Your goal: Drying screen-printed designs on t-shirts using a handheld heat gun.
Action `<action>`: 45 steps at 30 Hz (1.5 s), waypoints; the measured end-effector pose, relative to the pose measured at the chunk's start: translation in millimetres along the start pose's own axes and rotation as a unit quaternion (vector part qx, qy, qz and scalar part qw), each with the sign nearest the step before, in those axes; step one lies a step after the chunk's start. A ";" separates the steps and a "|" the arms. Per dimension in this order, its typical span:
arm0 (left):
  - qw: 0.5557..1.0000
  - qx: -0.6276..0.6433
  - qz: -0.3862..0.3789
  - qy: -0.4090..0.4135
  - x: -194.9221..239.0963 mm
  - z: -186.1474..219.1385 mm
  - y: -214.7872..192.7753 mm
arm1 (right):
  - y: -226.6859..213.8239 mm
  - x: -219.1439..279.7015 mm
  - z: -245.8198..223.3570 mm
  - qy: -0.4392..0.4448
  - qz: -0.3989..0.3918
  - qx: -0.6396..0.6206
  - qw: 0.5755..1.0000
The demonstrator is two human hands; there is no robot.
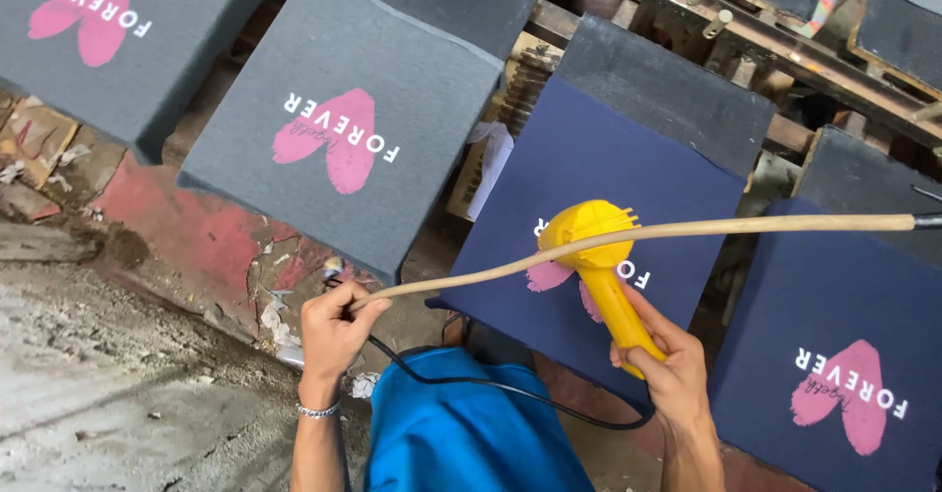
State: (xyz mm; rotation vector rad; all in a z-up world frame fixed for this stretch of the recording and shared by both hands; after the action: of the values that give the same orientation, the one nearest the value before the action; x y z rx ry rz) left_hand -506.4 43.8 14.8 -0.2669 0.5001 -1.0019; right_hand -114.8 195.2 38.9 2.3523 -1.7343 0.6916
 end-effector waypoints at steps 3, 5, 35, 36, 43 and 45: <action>1.000 -0.015 -0.004 -0.006 -10.7 -7.6 -9.1 | 11.0 -10.5 -8.9 0.007 0.026 -0.034 0.999; 0.999 -0.030 -0.015 0.011 -20.9 -4.8 -13.2 | 14.3 -15.1 -9.5 0.034 0.055 -0.001 0.998; 0.995 0.088 -0.049 -0.014 -57.3 -2.4 -0.2 | 19.7 -2.1 -38.1 -0.067 0.048 -0.057 0.995; 0.995 0.089 -0.047 -0.012 -56.1 -4.1 0.2 | 16.9 0.5 -38.6 -0.071 0.048 -0.056 0.995; 0.996 0.074 -0.048 -0.014 -53.7 -3.7 -4.0 | 22.1 -6.0 -33.4 -0.078 0.042 -0.097 0.991; 0.997 0.068 -0.045 -0.009 -53.2 -6.7 -5.2 | 17.4 2.0 -44.9 -0.080 0.047 -0.070 0.993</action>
State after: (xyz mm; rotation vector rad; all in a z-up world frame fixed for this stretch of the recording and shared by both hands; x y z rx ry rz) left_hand -537.1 86.6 26.1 -0.1775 0.4042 -1.1151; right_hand -143.1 204.5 76.8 2.2994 -1.9019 0.3887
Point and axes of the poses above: each hand's wrist, its own x-axis away from the middle knuckle, its own y-axis out of the palm, z = x × y, the point moved 9 cm from there along -x, towards the middle knuckle, and after that the axes turned 5 degrees about y, right-handed, at the moved point
